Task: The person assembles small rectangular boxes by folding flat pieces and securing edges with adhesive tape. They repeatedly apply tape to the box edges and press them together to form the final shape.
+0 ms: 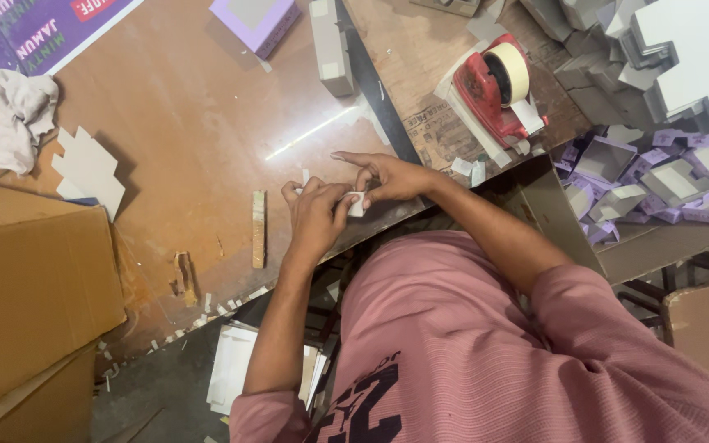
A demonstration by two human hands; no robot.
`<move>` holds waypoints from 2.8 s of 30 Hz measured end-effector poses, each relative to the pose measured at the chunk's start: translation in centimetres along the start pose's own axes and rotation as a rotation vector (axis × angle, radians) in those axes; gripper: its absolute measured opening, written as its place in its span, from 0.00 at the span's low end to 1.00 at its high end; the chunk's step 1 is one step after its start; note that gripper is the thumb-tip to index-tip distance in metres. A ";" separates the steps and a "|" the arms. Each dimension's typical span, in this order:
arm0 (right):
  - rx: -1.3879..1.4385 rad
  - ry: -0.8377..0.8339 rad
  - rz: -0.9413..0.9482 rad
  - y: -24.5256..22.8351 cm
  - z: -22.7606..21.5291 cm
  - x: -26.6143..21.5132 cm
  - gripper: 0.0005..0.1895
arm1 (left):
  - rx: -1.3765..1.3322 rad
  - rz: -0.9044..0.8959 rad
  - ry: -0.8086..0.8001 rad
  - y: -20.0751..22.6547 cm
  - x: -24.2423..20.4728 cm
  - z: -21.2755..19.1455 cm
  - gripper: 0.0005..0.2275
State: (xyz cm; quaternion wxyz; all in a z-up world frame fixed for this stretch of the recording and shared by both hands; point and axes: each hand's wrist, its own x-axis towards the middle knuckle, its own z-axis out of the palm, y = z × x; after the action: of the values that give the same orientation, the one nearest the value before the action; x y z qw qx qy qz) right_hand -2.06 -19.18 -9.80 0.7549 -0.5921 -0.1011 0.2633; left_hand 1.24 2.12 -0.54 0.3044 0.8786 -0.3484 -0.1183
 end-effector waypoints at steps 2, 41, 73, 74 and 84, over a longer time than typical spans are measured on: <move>0.001 -0.008 0.027 0.3 -0.2 0.1 0.59 | -0.006 -0.006 -0.005 0.0 0.2 0.0 0.06; -0.143 0.444 0.037 -0.7 4.5 -4.5 0.45 | -0.059 -0.035 0.021 -0.3 0.2 0.4 0.07; -0.229 0.377 0.245 0.3 3.2 -1.2 0.11 | -0.106 -0.014 -0.288 -1.4 0.5 -1.3 0.21; -0.240 0.360 0.234 0.4 3.0 -1.2 0.11 | -0.106 -0.013 -0.284 -1.4 0.5 -1.4 0.21; -0.406 0.229 0.082 0.7 1.2 -1.7 0.05 | -0.102 -0.038 -0.285 -1.1 0.7 -1.4 0.20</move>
State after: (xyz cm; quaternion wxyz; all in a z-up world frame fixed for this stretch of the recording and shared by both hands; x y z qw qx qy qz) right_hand -4.21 -18.92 -9.86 0.6154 -0.7615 -0.0415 0.1990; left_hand 2.90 2.92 -0.16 0.2937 0.8428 -0.3649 -0.2652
